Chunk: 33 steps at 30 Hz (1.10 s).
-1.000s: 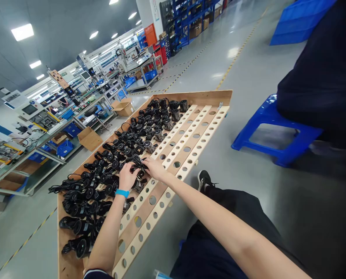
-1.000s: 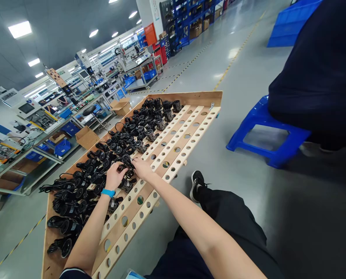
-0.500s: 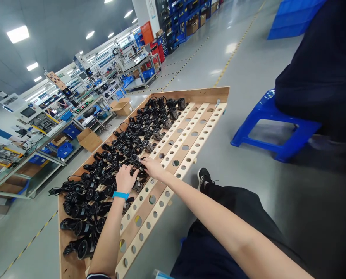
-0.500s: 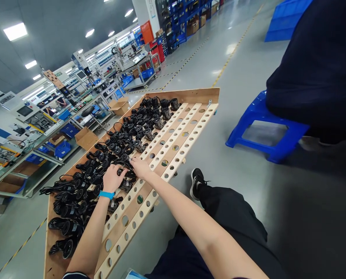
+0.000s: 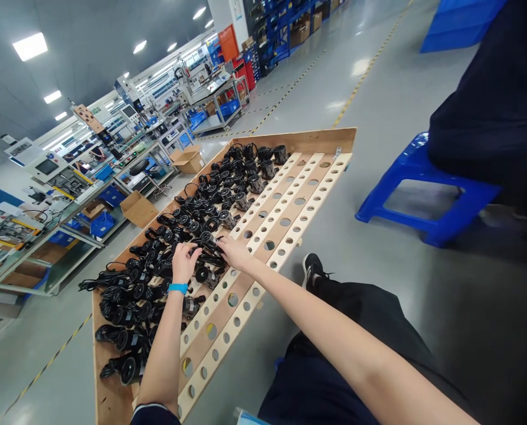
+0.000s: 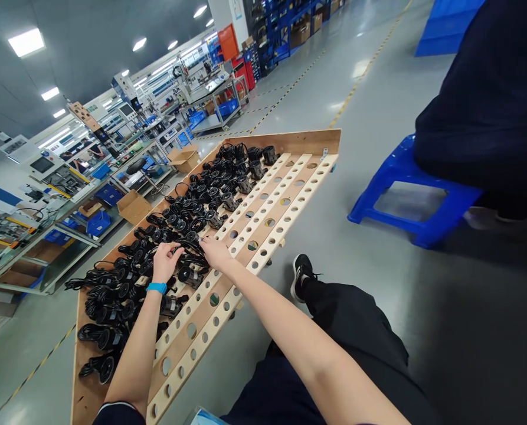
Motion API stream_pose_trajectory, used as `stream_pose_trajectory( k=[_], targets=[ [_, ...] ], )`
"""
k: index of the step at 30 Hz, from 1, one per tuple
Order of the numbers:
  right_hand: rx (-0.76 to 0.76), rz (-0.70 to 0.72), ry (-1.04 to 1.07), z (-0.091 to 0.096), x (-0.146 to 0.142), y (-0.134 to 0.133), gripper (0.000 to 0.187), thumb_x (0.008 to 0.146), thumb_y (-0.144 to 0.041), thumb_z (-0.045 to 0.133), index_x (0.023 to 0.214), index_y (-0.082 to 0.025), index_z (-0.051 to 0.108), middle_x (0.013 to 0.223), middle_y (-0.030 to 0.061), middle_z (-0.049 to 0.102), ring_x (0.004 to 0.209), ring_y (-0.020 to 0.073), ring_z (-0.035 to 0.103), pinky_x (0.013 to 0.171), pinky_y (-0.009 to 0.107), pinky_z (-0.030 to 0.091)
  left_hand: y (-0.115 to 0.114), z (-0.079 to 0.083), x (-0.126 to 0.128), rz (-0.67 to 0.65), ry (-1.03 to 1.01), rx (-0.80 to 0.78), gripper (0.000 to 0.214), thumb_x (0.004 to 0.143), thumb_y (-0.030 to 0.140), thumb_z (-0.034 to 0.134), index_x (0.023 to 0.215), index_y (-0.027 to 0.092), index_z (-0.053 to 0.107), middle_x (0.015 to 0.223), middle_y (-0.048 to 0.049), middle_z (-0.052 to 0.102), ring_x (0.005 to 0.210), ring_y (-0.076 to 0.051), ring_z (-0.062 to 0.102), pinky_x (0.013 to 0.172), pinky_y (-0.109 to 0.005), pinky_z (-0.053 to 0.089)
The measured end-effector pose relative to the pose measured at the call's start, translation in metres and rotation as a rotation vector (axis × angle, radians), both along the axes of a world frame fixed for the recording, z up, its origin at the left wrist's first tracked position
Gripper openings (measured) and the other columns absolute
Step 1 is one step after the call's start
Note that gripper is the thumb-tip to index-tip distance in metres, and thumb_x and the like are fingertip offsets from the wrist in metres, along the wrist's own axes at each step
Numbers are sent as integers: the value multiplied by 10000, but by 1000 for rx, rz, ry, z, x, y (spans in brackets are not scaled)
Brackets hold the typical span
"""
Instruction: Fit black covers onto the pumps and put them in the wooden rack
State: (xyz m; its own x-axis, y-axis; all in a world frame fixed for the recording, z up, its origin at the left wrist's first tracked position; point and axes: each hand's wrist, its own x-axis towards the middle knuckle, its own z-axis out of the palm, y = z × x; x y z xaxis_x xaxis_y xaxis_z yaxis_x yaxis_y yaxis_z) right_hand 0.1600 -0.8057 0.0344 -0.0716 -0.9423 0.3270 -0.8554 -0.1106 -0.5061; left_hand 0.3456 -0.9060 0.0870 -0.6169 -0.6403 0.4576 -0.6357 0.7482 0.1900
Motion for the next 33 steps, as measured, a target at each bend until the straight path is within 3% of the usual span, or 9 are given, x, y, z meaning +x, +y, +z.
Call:
stream_pose_trajectory(
  k=[7, 16, 19, 22, 24, 26, 29, 31, 33],
  targets=[
    [-14, -2, 6, -4, 1, -2, 318, 907, -109, 571, 1223, -129, 608, 1226, 140, 614, 1198, 264, 511, 997, 379, 459, 7, -2, 18, 3, -40, -3, 150, 897, 321, 639, 842, 202, 711, 810, -3, 498, 641, -132, 522, 645, -264, 466],
    [-81, 24, -23, -4, 3, 1, 417, 868, -54, 579, 1280, -121, 591, 1321, 172, 586, 1259, 265, 522, 1078, 435, 438, 39, -11, 17, 57, 27, -61, 317, 932, 437, 589, 1135, 203, 657, 1074, -78, 498, 710, -154, 552, 689, -321, 520],
    [-142, 16, -41, 1, -5, 15, 481, 864, -58, 589, 1340, -121, 551, 1413, 183, 525, 1338, 266, 471, 1122, 444, 411, 43, 2, 11, 12, 142, -71, 340, 919, 439, 611, 1166, 208, 647, 1064, -73, 512, 679, -137, 522, 715, -321, 525],
    [-206, -32, -37, -9, -27, 52, 487, 896, -82, 549, 1378, -148, 525, 1457, 162, 504, 1391, 252, 423, 1146, 443, 397, 63, 12, -12, -89, 304, -79, 248, 943, 402, 578, 1055, 203, 675, 982, -57, 553, 641, -135, 495, 702, -323, 517],
    [-265, -88, -52, -33, -44, 97, 459, 916, -89, 494, 1367, -163, 542, 1434, 149, 538, 1366, 244, 457, 1133, 444, 421, 97, 7, -34, -149, 421, -57, 209, 963, 371, 546, 984, 208, 675, 931, -63, 587, 685, -166, 539, 702, -343, 523],
    [-288, -218, -106, -73, -54, 156, 392, 942, -132, 442, 1290, -181, 615, 1346, 138, 610, 1285, 245, 536, 1099, 449, 462, 152, -14, -57, -275, 457, 83, 225, 990, 338, 483, 929, 228, 669, 909, -85, 632, 839, -221, 616, 780, -390, 545],
    [-231, -535, -175, -151, -57, 250, 365, 954, -232, 412, 1180, -204, 698, 1197, 158, 682, 1124, 278, 641, 990, 495, 545, 247, -69, -86, -728, 83, 479, 223, 979, 308, 507, 916, 288, 720, 939, -96, 706, 913, -214, 661, 826, -361, 565],
    [-185, -532, -160, -200, -56, 303, 340, 907, -278, 466, 1098, -244, 746, 1182, 157, 697, 1161, 309, 637, 988, 513, 555, 297, -113, -106, -981, -168, 656, 201, 956, 320, 566, 858, 331, 741, 949, -91, 737, 944, -211, 677, 831, -336, 562],
    [-174, -530, -152, -233, -53, 342, 344, 850, -312, 544, 1128, -298, 747, 1292, 132, 659, 1282, 327, 567, 1041, 527, 529, 329, -151, -123, -1146, -368, 739, 214, 936, 324, 599, 766, 350, 728, 875, -58, 734, 935, -201, 693, 771, -318, 559]
  ],
)
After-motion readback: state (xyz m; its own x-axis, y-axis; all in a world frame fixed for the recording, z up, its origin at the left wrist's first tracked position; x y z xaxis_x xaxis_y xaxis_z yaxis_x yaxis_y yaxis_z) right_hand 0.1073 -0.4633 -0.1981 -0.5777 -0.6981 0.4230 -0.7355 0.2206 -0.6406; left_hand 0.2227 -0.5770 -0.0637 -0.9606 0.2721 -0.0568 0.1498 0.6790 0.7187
